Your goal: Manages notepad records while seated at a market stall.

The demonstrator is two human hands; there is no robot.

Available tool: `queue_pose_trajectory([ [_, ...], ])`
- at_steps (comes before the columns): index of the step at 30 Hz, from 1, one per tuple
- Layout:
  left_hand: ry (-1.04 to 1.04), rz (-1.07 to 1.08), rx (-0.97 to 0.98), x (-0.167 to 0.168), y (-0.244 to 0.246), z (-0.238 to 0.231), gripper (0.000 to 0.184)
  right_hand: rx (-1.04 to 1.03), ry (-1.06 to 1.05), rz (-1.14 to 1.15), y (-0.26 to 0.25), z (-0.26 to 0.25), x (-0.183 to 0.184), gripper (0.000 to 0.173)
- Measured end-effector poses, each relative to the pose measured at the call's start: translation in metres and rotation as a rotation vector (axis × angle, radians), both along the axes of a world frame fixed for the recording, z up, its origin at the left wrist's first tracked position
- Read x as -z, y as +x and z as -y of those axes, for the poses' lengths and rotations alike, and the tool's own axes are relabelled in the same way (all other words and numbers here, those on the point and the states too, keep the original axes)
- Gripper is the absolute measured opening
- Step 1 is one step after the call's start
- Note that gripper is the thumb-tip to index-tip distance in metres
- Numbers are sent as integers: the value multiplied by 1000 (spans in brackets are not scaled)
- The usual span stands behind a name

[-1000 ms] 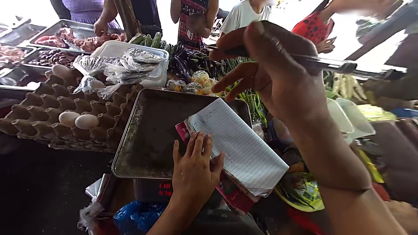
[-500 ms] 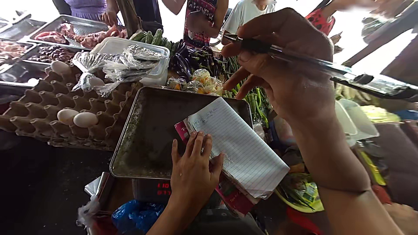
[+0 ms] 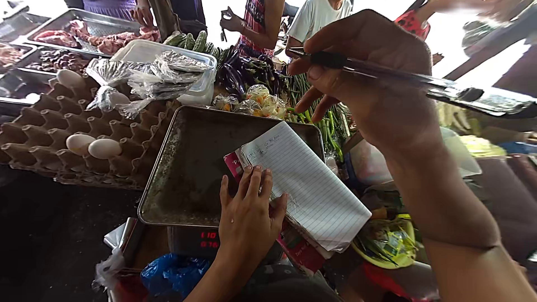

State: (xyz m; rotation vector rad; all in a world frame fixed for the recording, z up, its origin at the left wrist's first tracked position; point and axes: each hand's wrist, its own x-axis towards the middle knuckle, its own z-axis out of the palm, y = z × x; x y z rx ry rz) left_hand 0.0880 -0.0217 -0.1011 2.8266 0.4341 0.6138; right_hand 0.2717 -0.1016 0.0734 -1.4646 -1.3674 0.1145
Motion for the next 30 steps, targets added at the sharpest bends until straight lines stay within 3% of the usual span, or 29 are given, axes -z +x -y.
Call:
queue_pose_trajectory([
  [9, -3, 24, -4, 1, 0, 0, 60, 27, -21, 58, 2, 1, 4, 20],
  [24, -24, 34, 22, 2, -1, -2, 57, 221, -258, -99, 17, 35, 58, 21],
  [26, -21, 36, 29, 2, 0, -2, 58, 217, -320, 8, 6, 44, 65, 22],
  [30, -102, 70, 47, -3, 0, -9, 65, 296, -561, 498, -24, 68, 103, 34],
])
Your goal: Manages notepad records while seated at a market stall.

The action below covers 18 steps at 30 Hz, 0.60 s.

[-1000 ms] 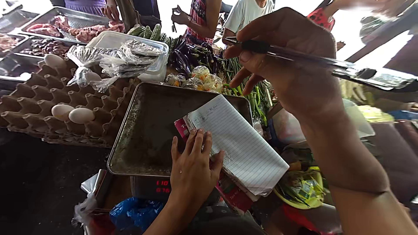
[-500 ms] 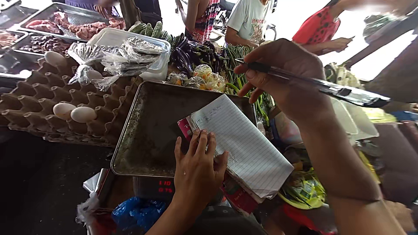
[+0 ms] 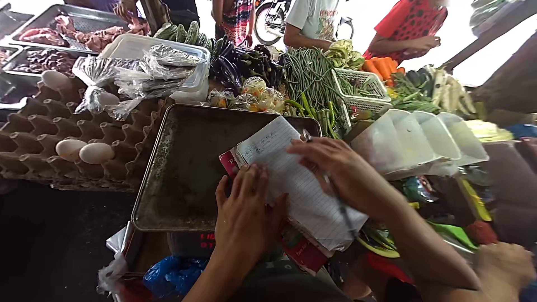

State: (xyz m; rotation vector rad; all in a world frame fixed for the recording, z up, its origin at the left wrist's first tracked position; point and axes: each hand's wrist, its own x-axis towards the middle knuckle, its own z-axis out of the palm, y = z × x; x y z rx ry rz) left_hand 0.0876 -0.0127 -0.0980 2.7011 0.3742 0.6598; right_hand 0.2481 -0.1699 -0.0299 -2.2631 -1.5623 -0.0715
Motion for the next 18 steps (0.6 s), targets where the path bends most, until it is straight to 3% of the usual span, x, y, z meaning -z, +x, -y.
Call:
queue_pose_trajectory([
  [3, -78, -41, -31, -19, 8, -29, 103, 83, -52, 30, -19, 10, 31, 37],
  [5, -43, -175, -48, -28, 19, -53, 109, 124, 6, 43, -23, 12, 43, 37],
  [8, -176, -422, 22, -45, 43, -82, 106, 143, 106, 32, -25, 12, 52, 35],
  [10, -325, -536, 52, -58, 61, -94, 91, 155, 177, 18, -25, 11, 55, 35],
  [13, -615, -534, 154, -74, 73, -98, 63, 168, 288, -13, -28, 12, 61, 33],
  [15, -727, -493, 226, -95, 77, -91, 66, 194, 381, -52, -29, 12, 63, 32],
  [18, -711, -438, 296, -132, 84, -73, 69, 232, 579, -137, -29, 13, 70, 28],
])
